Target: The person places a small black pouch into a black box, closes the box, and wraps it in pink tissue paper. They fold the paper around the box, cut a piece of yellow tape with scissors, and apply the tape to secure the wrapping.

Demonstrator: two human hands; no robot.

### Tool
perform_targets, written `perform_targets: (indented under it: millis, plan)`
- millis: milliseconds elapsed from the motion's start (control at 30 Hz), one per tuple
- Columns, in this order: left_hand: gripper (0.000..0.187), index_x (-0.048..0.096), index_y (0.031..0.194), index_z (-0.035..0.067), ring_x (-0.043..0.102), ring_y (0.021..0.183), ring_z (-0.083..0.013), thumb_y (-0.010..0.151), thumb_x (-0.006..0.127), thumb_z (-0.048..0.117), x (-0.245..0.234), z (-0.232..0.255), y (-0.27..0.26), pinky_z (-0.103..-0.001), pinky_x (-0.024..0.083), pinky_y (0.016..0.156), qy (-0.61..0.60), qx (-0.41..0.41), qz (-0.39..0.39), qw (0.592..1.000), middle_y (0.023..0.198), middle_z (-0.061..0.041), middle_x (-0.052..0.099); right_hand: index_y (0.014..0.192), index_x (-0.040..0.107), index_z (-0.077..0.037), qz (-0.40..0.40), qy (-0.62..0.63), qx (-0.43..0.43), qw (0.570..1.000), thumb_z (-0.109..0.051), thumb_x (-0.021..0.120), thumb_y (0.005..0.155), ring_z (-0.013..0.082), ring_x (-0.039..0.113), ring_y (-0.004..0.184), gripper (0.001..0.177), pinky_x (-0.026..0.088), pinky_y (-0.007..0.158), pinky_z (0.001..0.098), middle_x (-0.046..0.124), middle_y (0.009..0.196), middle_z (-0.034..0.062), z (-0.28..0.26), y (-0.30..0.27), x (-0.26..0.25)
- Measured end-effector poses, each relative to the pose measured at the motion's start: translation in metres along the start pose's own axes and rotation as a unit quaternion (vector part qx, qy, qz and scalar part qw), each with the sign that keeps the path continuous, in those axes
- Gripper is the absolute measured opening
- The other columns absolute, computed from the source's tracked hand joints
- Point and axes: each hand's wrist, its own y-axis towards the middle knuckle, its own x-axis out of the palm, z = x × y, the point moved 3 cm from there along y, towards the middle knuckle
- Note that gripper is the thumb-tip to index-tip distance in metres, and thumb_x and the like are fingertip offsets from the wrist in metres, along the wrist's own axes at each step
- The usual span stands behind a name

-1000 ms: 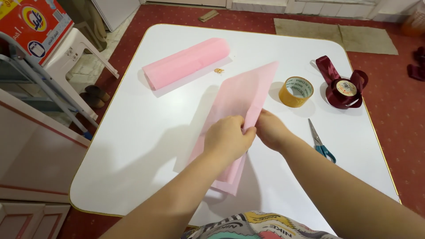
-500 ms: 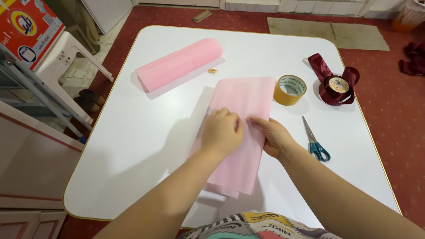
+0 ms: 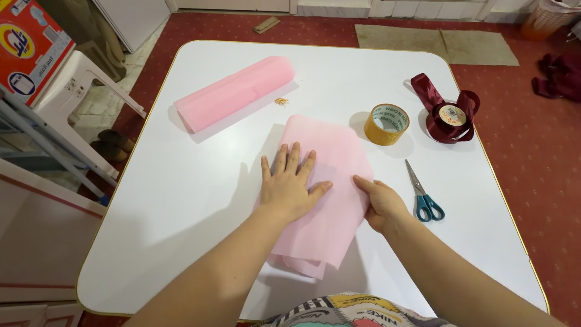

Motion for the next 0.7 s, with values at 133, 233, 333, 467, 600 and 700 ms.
perform_targets:
  millis: [133, 233, 333, 467, 600, 700]
  plan:
    - [0.087, 0.022, 0.16, 0.026, 0.0, 0.155, -0.0304, 0.09, 0.037, 0.075, 0.003, 0.0, 0.0, -0.063, -0.005, 0.119, 0.014, -0.005, 0.001, 1.0, 0.168, -0.009, 0.009, 0.126, 0.059, -0.001, 0.02, 0.019, 0.01, 1.0, -0.024, 0.072, 0.092, 0.0187, 0.066, 0.106, 0.043, 0.056, 0.095, 0.0331, 0.068, 0.12, 0.0106, 0.007, 0.004, -0.009]
    - [0.087, 0.023, 0.159, 0.02, 0.002, 0.154, -0.0305, 0.092, 0.036, 0.074, 0.014, -0.004, 0.004, -0.061, -0.003, 0.119, 0.045, 0.025, 0.051, 0.997, 0.167, -0.012, 0.01, 0.124, 0.06, -0.002, 0.007, 0.034, 0.004, 0.999, -0.025, 0.071, 0.092, 0.0176, 0.067, 0.105, 0.04, 0.057, 0.095, 0.033, 0.068, 0.118, 0.0094, 0.01, 0.007, -0.01]
    - [0.079, 0.028, 0.161, 0.015, 0.007, 0.158, -0.0291, 0.102, 0.034, 0.067, 0.021, -0.003, 0.006, -0.056, 0.0, 0.123, 0.077, 0.096, 0.13, 0.984, 0.172, -0.013, 0.014, 0.121, 0.062, -0.002, -0.042, 0.02, 0.034, 0.998, -0.027, 0.07, 0.092, 0.0183, 0.067, 0.101, 0.039, 0.058, 0.092, 0.0343, 0.068, 0.115, 0.0097, 0.013, 0.005, -0.012]
    - [0.06, 0.034, 0.158, 0.034, 0.006, 0.157, -0.0315, 0.103, 0.029, 0.056, 0.021, 0.002, 0.006, -0.06, -0.001, 0.123, 0.016, 0.135, 0.081, 0.987, 0.17, -0.012, 0.014, 0.118, 0.064, -0.004, -0.059, -0.017, 0.041, 0.997, -0.025, 0.071, 0.091, 0.0166, 0.067, 0.095, 0.035, 0.059, 0.088, 0.0334, 0.069, 0.11, 0.0089, 0.019, 0.001, -0.021]
    - [0.068, 0.03, 0.158, 0.035, 0.001, 0.155, -0.0339, 0.095, 0.033, 0.063, 0.015, 0.005, 0.002, -0.063, -0.004, 0.118, 0.028, 0.09, -0.014, 0.995, 0.169, -0.01, 0.008, 0.116, 0.062, -0.003, -0.046, -0.012, 0.0, 0.999, -0.024, 0.073, 0.092, 0.0155, 0.067, 0.089, 0.034, 0.058, 0.083, 0.0315, 0.07, 0.105, 0.0077, 0.026, 0.005, -0.021]
    - [0.077, 0.03, 0.161, 0.026, 0.004, 0.156, -0.0352, 0.095, 0.037, 0.065, 0.016, 0.01, 0.001, -0.064, -0.003, 0.117, 0.062, 0.109, 0.038, 0.991, 0.171, -0.012, 0.011, 0.116, 0.062, -0.003, -0.025, -0.035, -0.031, 0.999, -0.025, 0.073, 0.092, 0.0162, 0.067, 0.088, 0.034, 0.057, 0.081, 0.0316, 0.07, 0.103, 0.008, 0.029, 0.005, -0.02]
